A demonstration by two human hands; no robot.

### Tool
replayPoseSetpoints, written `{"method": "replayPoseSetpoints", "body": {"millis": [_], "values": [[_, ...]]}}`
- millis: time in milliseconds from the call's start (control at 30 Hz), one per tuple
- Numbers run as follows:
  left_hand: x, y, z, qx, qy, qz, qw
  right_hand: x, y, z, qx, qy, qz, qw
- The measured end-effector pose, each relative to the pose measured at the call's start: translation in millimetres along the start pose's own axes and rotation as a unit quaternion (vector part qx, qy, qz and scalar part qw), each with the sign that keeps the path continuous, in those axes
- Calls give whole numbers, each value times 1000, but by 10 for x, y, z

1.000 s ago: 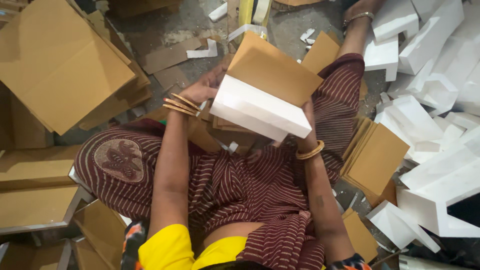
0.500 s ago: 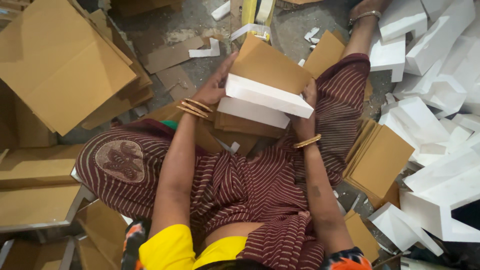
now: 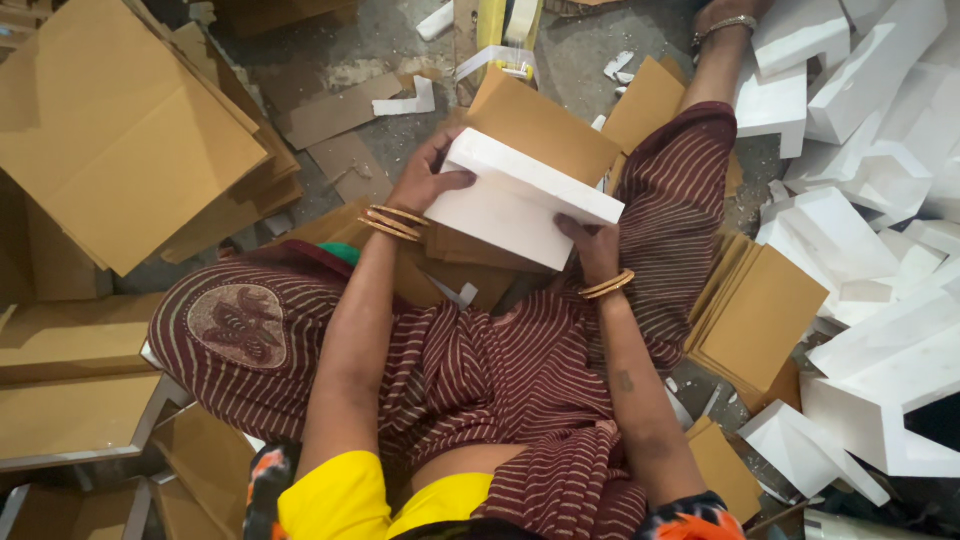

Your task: The person sits on the floor and repeatedly assembles small cardboard boxes by inserting white foam inserts and sealing the flaps with tape. The person handles cardboard pieces and foam inserts one at a time, using a tape dispenser to close each box.

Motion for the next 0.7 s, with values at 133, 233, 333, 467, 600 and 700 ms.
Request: {"method": "replayPoseSetpoints", "body": {"millis": [133,233,333,467,600,700], "values": [[-275,-74,-24,-2,-18,-54,998,264,-55,4,-16,93,24,995],[-344,-101,-70,2,26,-58,998,472,-121,-35,-3,112,36,993],[-369,-126,-90,40,23,13,999,526,-148,-74,15,68,23,997],[-234,-83,-55,67,16,43,997,435,-94,-46,23,45,54,997],[6,83,-61,3,57,44,997,99,-25,93,-3,38,27,999],[67,151,-69,-60,71,24,995,48,-64,176,21,89,62,994]]}}
Point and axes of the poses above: each hand's wrist, its own z-axis towards the middle knuckle, its own y-axis out of the back of the hand, x = y × z, the point moved 10 cm from there along z, towards the middle knuckle, and after that the axes turned 12 degrees about -x, right-handed, at the moved point
